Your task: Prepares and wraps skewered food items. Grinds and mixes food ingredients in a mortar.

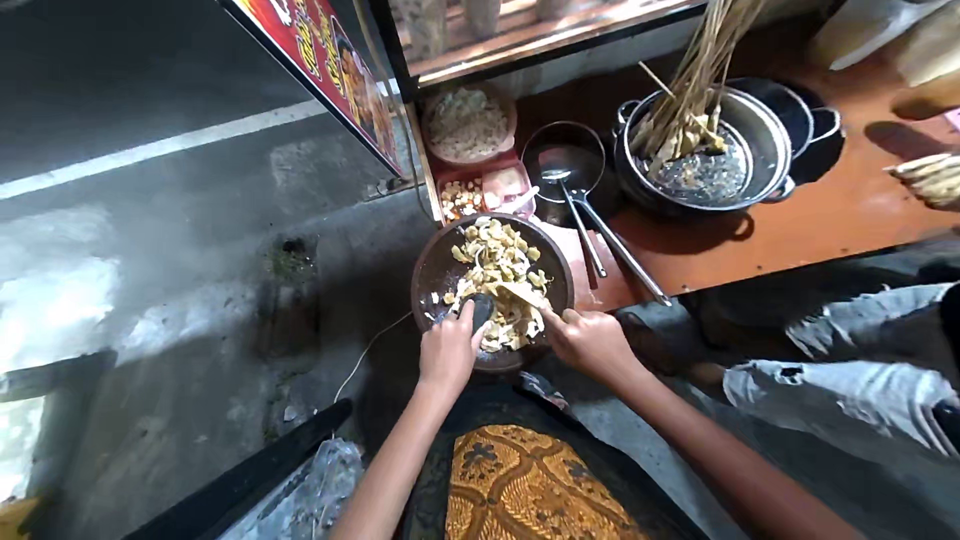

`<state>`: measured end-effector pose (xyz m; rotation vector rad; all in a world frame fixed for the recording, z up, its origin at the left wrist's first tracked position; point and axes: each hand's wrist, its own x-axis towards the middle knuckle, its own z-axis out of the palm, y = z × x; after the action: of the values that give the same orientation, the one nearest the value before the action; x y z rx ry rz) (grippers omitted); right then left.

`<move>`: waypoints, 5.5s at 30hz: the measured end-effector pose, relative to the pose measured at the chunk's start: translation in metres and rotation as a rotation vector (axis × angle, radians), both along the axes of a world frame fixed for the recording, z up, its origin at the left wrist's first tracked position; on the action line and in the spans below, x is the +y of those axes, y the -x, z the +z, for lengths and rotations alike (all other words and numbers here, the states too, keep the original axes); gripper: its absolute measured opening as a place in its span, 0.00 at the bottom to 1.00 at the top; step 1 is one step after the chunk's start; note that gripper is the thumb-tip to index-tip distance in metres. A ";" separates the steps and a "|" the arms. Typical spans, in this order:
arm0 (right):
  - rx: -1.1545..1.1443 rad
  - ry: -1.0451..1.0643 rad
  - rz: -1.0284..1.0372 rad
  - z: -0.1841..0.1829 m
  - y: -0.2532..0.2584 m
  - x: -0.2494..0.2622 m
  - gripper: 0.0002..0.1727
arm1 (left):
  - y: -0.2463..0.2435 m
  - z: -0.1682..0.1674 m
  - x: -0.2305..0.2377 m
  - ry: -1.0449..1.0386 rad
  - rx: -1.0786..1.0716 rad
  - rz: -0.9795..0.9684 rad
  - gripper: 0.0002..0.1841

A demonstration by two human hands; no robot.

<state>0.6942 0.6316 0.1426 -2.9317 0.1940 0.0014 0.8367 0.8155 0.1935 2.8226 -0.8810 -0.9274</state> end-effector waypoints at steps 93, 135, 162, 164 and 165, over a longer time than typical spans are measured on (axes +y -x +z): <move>0.235 -0.049 -0.368 0.045 -0.014 -0.014 0.14 | 0.011 -0.022 -0.039 -0.055 0.086 0.200 0.27; -0.103 0.111 0.028 0.021 -0.031 -0.042 0.18 | -0.023 0.036 0.029 -0.052 0.065 0.223 0.26; 0.353 -0.360 -0.672 0.017 -0.064 -0.028 0.17 | -0.017 -0.028 -0.010 -0.018 -0.019 -0.015 0.25; 0.361 -0.395 -0.630 0.012 -0.060 -0.028 0.17 | -0.014 -0.011 -0.011 -0.058 -0.022 -0.129 0.25; 0.326 -0.358 -0.549 0.009 -0.056 -0.027 0.16 | -0.013 -0.001 -0.009 -0.047 -0.021 -0.115 0.26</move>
<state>0.7500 0.6042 0.1517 -2.4165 0.9321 0.3872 0.8500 0.8070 0.1920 2.8525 -1.0471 -0.9451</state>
